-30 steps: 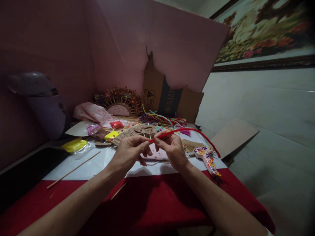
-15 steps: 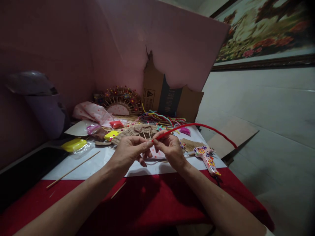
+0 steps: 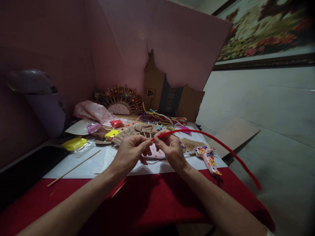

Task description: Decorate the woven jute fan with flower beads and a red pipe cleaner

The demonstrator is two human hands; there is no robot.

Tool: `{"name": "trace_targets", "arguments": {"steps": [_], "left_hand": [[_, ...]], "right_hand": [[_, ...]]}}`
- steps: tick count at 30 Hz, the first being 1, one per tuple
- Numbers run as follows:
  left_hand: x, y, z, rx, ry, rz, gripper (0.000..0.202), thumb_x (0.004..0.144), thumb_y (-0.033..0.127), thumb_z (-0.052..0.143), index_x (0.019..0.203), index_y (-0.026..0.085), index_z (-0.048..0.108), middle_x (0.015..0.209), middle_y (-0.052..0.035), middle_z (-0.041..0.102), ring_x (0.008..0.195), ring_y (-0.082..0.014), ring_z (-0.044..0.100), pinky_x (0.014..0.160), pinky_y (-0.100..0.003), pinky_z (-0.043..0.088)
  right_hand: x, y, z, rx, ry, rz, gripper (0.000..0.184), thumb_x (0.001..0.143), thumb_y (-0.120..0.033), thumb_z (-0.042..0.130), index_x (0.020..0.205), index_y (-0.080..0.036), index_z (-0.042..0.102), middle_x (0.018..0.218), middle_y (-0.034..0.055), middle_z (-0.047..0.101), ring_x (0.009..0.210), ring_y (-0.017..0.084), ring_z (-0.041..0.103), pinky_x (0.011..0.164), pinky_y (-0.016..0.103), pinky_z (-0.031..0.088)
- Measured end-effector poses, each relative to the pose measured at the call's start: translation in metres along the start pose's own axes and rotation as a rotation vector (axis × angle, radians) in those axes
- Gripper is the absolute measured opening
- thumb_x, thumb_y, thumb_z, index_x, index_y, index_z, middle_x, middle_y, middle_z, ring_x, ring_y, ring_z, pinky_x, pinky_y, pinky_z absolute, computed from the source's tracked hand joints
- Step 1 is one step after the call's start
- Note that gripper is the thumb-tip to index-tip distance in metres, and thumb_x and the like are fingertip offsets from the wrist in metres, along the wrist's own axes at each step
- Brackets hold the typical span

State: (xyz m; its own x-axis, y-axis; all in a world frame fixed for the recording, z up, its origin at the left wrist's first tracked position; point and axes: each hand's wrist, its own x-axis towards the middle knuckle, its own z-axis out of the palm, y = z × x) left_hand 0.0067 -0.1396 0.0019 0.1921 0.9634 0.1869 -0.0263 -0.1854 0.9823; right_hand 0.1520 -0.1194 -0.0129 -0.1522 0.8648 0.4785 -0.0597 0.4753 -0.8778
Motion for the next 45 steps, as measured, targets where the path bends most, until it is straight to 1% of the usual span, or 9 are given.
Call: {"name": "trace_targets", "arguments": {"steps": [4, 9, 19, 22, 27, 30, 33, 39, 45], "left_hand": [[0.000, 0.002, 0.000, -0.034, -0.023, -0.016, 0.023, 0.071, 0.033, 0.062, 0.077, 0.011, 0.063, 0.058, -0.0005, 0.060, 0.050, -0.0102, 0.054, 0.039, -0.020, 0.048], [-0.001, 0.005, 0.002, -0.023, -0.044, -0.053, 0.022, 0.070, 0.034, 0.062, 0.072, 0.012, 0.062, 0.057, -0.0003, 0.059, 0.046, -0.0092, 0.052, 0.039, -0.021, 0.047], [0.000, -0.005, 0.001, 0.072, 0.054, 0.031, 0.017, 0.072, 0.030, 0.057, 0.066, 0.014, 0.058, 0.051, 0.0033, 0.054, 0.040, -0.0074, 0.047, 0.039, -0.020, 0.043], [-0.001, -0.006, 0.000, 0.231, 0.112, 0.082, 0.016, 0.073, 0.027, 0.054, 0.063, 0.015, 0.057, 0.050, 0.0034, 0.052, 0.042, -0.0090, 0.047, 0.041, -0.020, 0.040], [-0.004, -0.008, 0.000, 0.782, 0.222, 0.324, 0.014, 0.071, 0.017, 0.052, 0.058, 0.018, 0.057, 0.051, 0.0010, 0.053, 0.049, -0.0110, 0.046, 0.053, -0.023, 0.033], [-0.003, -0.011, 0.000, 0.941, 0.220, 0.334, 0.014, 0.072, 0.015, 0.051, 0.060, 0.018, 0.059, 0.056, -0.0024, 0.057, 0.055, -0.0138, 0.049, 0.058, -0.025, 0.034], [-0.002, -0.012, 0.000, 0.717, 0.116, 0.283, 0.016, 0.078, 0.021, 0.049, 0.070, 0.018, 0.062, 0.060, -0.0025, 0.059, 0.055, -0.0132, 0.052, 0.056, -0.025, 0.038], [0.002, -0.003, -0.003, -0.115, -0.060, -0.117, 0.025, 0.070, 0.038, 0.066, 0.069, 0.013, 0.061, 0.060, -0.0011, 0.059, 0.051, -0.0103, 0.052, 0.043, -0.021, 0.045], [0.004, -0.004, -0.007, -0.292, -0.103, -0.209, 0.025, 0.067, 0.035, 0.071, 0.068, 0.012, 0.062, 0.058, -0.0002, 0.060, 0.046, -0.0067, 0.050, 0.039, -0.017, 0.043]], "right_hand": [[0.003, -0.001, -0.001, 0.055, 0.016, 0.044, 0.020, 0.074, -0.034, 0.064, 0.073, -0.017, 0.052, 0.060, -0.0038, 0.049, 0.050, 0.008, 0.045, 0.048, 0.022, 0.038], [0.003, 0.001, -0.001, 0.059, 0.024, 0.036, 0.020, 0.073, -0.034, 0.064, 0.074, -0.017, 0.053, 0.062, -0.0036, 0.048, 0.050, 0.008, 0.044, 0.046, 0.022, 0.038], [-0.002, 0.003, 0.002, -0.101, 0.021, -0.078, 0.009, 0.078, -0.025, 0.059, 0.077, -0.018, 0.054, 0.066, -0.0024, 0.051, 0.057, 0.010, 0.048, 0.054, 0.024, 0.040], [-0.005, 0.002, 0.003, -0.201, -0.002, -0.141, 0.004, 0.080, -0.022, 0.056, 0.079, -0.019, 0.055, 0.070, -0.0011, 0.054, 0.061, 0.011, 0.050, 0.059, 0.025, 0.042], [-0.008, 0.001, 0.003, -0.420, -0.080, -0.335, 0.005, 0.080, -0.017, 0.053, 0.080, -0.020, 0.057, 0.080, 0.0034, 0.059, 0.075, 0.016, 0.056, 0.069, 0.029, 0.045], [-0.007, 0.001, 0.002, -0.510, -0.103, -0.437, 0.007, 0.080, -0.016, 0.052, 0.079, -0.020, 0.058, 0.080, 0.0037, 0.060, 0.076, 0.016, 0.056, 0.069, 0.029, 0.044], [-0.005, 0.002, 0.000, -0.487, -0.036, -0.332, 0.004, 0.081, -0.019, 0.053, 0.081, -0.019, 0.057, 0.076, 0.0026, 0.058, 0.069, 0.014, 0.055, 0.065, 0.028, 0.045], [-0.002, 0.009, 0.003, -0.200, 0.034, -0.150, 0.006, 0.082, -0.025, 0.057, 0.084, -0.019, 0.056, 0.069, -0.0010, 0.056, 0.058, 0.011, 0.053, 0.056, 0.024, 0.044], [-0.003, 0.007, 0.004, -0.190, 0.006, -0.160, 0.007, 0.082, -0.026, 0.057, 0.082, -0.019, 0.055, 0.068, -0.0014, 0.054, 0.058, 0.011, 0.052, 0.055, 0.024, 0.043]]}}
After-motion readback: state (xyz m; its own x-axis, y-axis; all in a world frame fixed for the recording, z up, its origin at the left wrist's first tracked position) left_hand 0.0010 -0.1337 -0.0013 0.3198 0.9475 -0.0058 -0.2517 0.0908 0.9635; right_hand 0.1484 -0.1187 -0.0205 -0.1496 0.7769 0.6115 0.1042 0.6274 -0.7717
